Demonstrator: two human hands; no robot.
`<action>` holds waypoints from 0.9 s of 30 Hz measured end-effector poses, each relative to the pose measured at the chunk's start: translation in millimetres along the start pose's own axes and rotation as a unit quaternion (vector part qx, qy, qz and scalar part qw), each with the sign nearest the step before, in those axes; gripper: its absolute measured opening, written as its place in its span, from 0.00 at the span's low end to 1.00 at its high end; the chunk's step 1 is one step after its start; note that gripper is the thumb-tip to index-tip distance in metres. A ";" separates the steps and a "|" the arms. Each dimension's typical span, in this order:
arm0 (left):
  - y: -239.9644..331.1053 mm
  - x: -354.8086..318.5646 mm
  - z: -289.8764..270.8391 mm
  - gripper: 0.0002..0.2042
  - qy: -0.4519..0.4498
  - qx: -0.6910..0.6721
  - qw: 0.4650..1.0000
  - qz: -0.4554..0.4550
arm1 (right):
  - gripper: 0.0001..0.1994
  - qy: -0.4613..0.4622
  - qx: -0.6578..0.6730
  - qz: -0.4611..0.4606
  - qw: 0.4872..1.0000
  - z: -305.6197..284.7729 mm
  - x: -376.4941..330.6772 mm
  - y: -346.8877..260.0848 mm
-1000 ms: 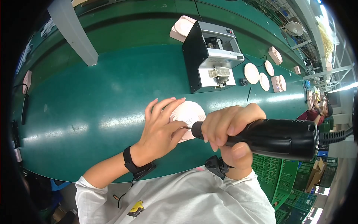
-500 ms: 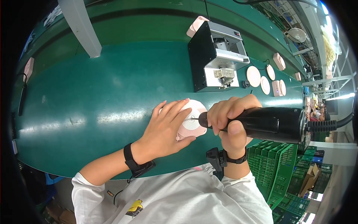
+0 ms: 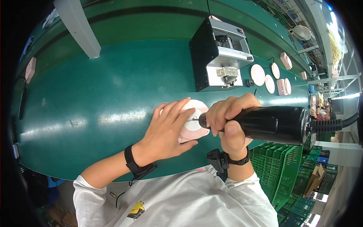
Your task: The person picks up a pink base and a white disc, fits the disc onto the base, and uses a power screwdriver to drive a screw into the center. They repeat this process with several units, occasionally inserting a small metal pin into the disc by hand.
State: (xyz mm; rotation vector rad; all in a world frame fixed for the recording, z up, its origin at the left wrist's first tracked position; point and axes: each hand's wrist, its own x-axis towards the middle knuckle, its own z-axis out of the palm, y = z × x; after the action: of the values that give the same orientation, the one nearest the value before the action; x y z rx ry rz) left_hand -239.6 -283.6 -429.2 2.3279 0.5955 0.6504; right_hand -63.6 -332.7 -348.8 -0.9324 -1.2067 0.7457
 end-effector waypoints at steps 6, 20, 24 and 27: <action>2.4 -0.7 -8.8 0.42 -0.039 0.017 0.999 -0.016 | 0.18 -0.017 -0.043 -0.028 0.999 0.2 0.7 1.6; -107.6 34.3 -43.4 0.36 0.144 0.303 0.936 -0.105 | 0.21 0.033 -0.120 0.173 0.977 -120.7 -11.1 -8.3; -103.4 -4.8 -67.0 0.34 0.119 0.354 0.908 -0.191 | 0.30 -0.034 -0.213 0.117 0.969 -167.0 19.3 -17.4; -90.5 18.4 -43.6 0.33 0.136 0.272 0.940 -0.152 | 0.34 0.176 -0.353 0.250 0.884 -317.3 3.3 0.0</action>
State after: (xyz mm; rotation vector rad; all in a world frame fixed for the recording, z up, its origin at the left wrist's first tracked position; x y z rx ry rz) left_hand -272.8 -190.9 -456.0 2.5680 1.3829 0.7324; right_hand 247.1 -391.1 -376.2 -1.9520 -0.9105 0.4839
